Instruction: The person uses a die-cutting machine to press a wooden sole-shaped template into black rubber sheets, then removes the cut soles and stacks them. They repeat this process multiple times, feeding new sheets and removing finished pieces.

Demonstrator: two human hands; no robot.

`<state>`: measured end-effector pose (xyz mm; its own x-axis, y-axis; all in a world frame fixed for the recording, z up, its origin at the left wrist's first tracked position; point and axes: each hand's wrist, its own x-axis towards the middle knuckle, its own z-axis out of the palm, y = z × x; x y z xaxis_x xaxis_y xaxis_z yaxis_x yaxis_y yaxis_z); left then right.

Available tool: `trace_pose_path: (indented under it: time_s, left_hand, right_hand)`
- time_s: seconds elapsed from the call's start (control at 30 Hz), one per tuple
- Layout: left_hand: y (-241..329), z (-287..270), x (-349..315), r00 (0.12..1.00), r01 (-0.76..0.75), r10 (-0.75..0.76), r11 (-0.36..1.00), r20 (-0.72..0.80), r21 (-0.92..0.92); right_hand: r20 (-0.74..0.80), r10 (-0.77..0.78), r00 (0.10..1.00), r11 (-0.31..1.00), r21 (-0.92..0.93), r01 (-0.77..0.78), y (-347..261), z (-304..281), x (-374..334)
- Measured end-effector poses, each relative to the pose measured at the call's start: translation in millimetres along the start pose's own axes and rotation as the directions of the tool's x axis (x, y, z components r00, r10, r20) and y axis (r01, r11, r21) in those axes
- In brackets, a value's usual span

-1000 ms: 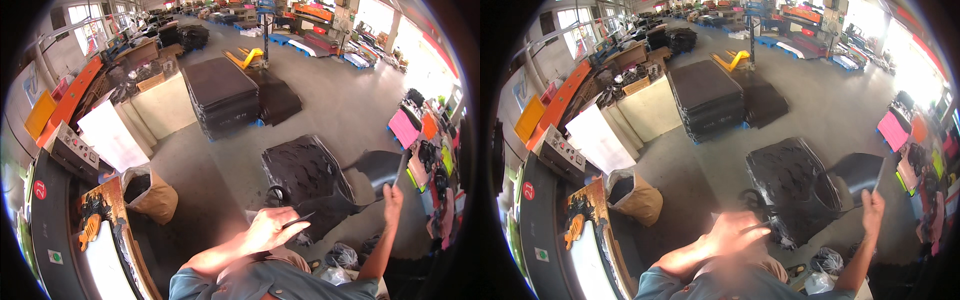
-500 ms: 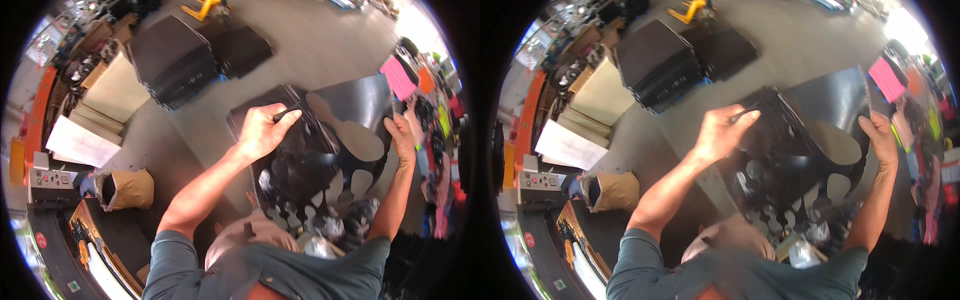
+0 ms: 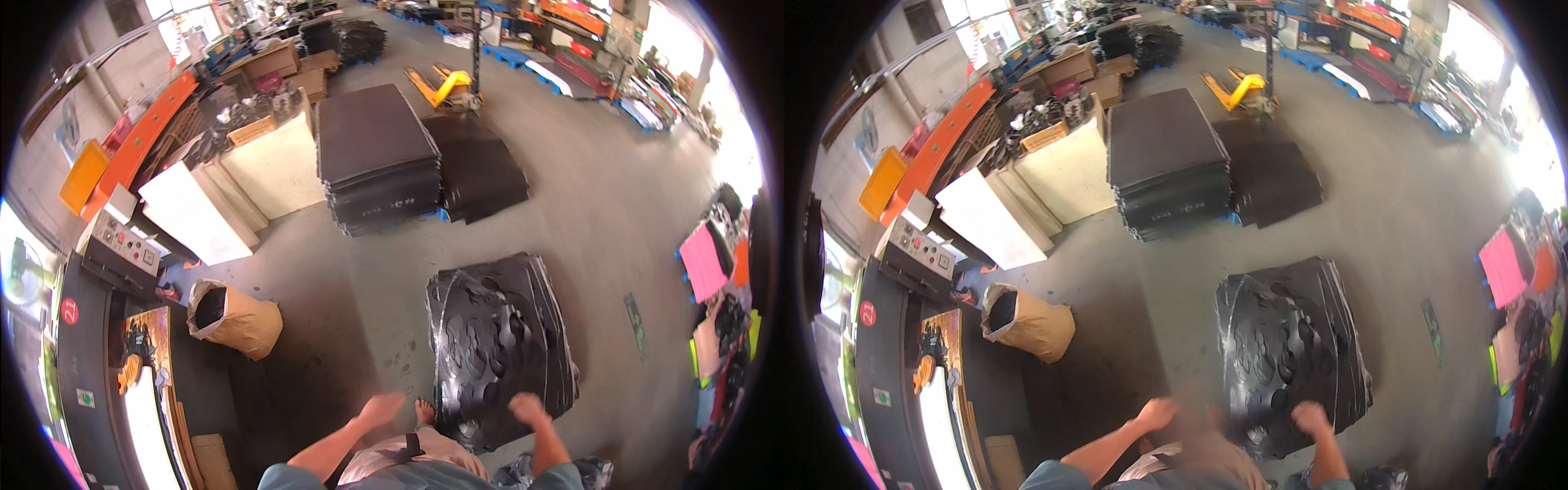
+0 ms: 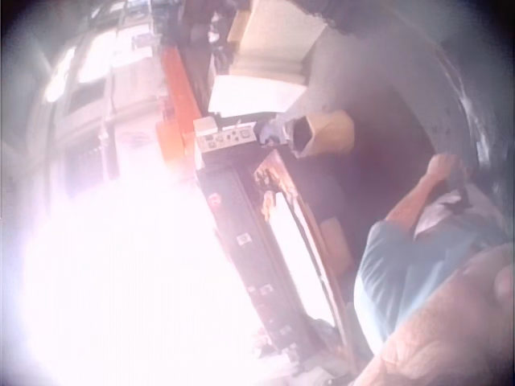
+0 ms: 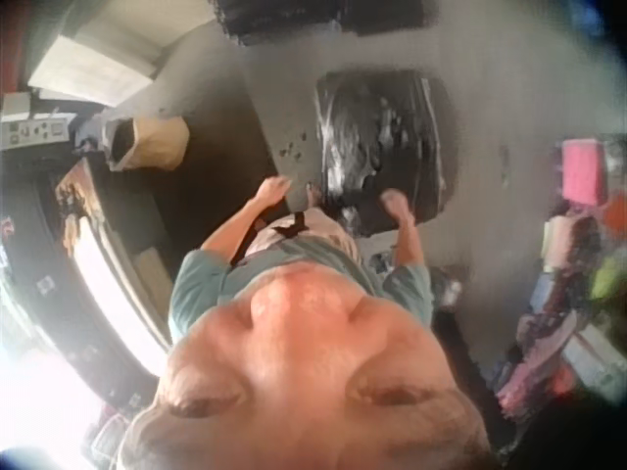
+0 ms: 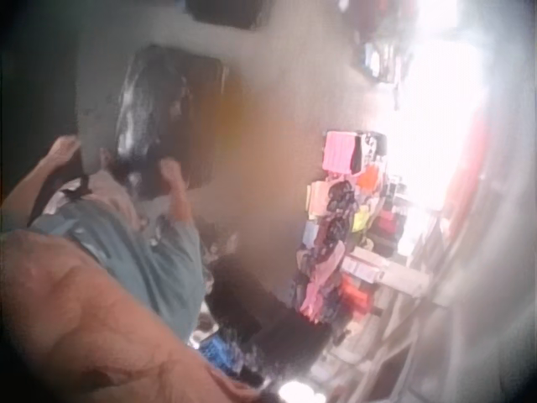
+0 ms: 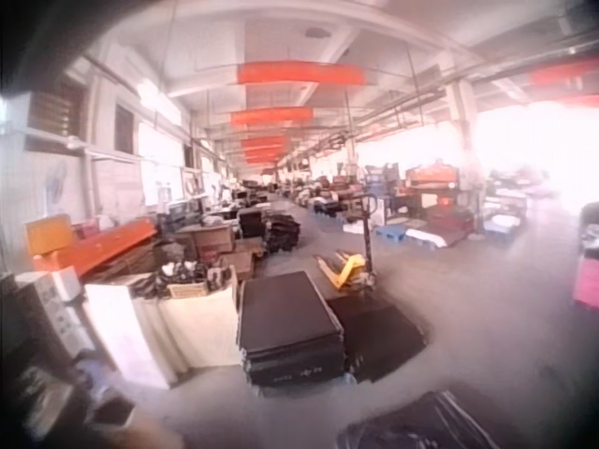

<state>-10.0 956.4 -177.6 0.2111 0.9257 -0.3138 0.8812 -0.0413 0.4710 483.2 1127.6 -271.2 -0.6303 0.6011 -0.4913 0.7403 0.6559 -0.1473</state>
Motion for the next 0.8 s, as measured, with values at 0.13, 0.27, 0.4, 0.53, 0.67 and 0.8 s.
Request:
trace_pose_path:
  time_s: [0.13,0.27,0.4,0.53,0.67,0.8]
  left_hand:
    - [-6.4,51.5,-130.9,0.879,0.475,-0.449,0.854,0.16,-0.214]
    - [5.1,63.6,-160.2,0.757,0.597,-0.646,0.624,0.096,-0.504]
    - [19.9,47.6,-172.8,0.675,0.381,-0.719,0.532,-0.167,-0.756]
    - [38.7,-30.8,-251.8,0.559,0.072,-0.812,0.251,-0.17,-0.965]
    - [80.5,-161.7,-411.7,0.0,-0.103,-0.606,0.791,-0.796,-0.602]
    - [192.0,-226.8,-568.4,-0.592,-0.087,0.122,0.973,-0.797,0.213]
  right_hand:
    - [0.344,-0.073,0.936,0.746,0.641,-0.178,-88.9,98.1,-37.4]
    - [0.168,-0.414,0.895,0.849,0.426,0.312,-112.2,59.7,-3.4]
    - [0.112,0.054,0.992,0.911,0.402,-0.095,-142.5,-49.3,103.7]
    - [-0.383,0.043,0.923,0.81,0.554,0.192,-245.3,-173.2,201.4]
    - [-0.265,-0.005,0.964,0.319,0.913,0.253,-407.6,-223.3,213.2]
    - [-0.143,-0.44,0.887,0.579,0.71,0.402,-549.4,-173.4,163.5]
